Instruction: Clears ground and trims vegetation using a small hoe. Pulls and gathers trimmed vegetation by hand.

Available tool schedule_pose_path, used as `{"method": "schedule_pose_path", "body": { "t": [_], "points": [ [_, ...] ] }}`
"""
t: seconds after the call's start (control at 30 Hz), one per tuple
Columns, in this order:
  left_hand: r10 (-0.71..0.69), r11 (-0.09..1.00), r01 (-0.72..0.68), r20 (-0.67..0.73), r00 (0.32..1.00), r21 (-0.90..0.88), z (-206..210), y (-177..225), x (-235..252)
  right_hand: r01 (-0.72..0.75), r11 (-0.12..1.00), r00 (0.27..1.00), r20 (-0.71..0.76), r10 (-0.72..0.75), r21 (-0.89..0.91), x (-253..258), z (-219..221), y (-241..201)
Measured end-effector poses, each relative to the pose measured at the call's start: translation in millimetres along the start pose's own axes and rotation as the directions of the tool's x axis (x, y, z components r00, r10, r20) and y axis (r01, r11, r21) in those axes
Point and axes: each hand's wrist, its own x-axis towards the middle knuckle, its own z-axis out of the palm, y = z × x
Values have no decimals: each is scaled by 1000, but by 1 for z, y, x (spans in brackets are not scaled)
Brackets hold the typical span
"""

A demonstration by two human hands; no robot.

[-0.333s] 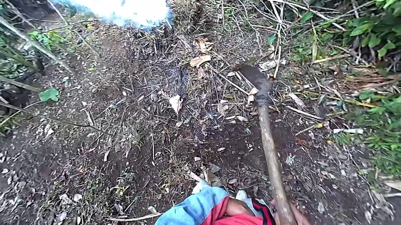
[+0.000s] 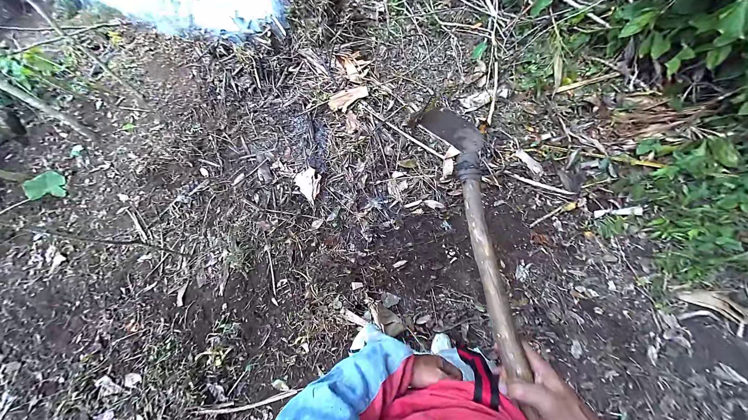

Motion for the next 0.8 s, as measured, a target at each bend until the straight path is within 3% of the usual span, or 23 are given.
{"method": "schedule_pose_path", "body": {
  "t": [0.07, 0.13, 0.23, 0.37, 0.47, 0.53, 0.6, 0.67, 0.73, 0.8],
  "points": [
    [381, 920, -357, 154, 911, -164, -5, -55, 46, -80, 991, 994, -85, 71, -103, 20, -13, -6],
    [456, 884, -414, 199, 868, -218, -3, -80, 73, -168, 970, 980, -138, 144, -178, 38, -25, -16],
    [389, 918, -366, 168, 906, -153, -7, -76, 65, -249, 910, 953, -251, 169, -333, 51, -36, -9],
    [308, 942, -301, 23, 951, -147, -21, -71, 35, -356, 807, 895, -420, 150, -470, 55, -47, 47],
    [387, 885, -363, 25, 922, -292, -30, -78, 23, -393, 853, 872, -434, 227, -343, 66, -61, 78],
    [445, 851, -439, -49, 894, -288, -32, -87, 35, -398, 888, 874, -390, 289, -233, 76, -53, 80],
    [341, 935, -352, -157, 927, -44, -41, -98, 55, -420, 897, 869, -345, 354, -139, 80, -39, 85],
    [159, 973, -129, -150, 976, 190, -56, -105, 79, -396, 912, 880, -329, 343, -110, 82, -36, 90],
    [101, 988, -81, -154, 983, 134, -66, -110, 92, -355, 931, 898, -307, 315, -84, 75, -41, 91],
    [147, 986, -162, -260, 954, -36, -84, -105, 90, -344, 933, 909, -285, 303, -105, 60, -51, 95]
  ]
}}
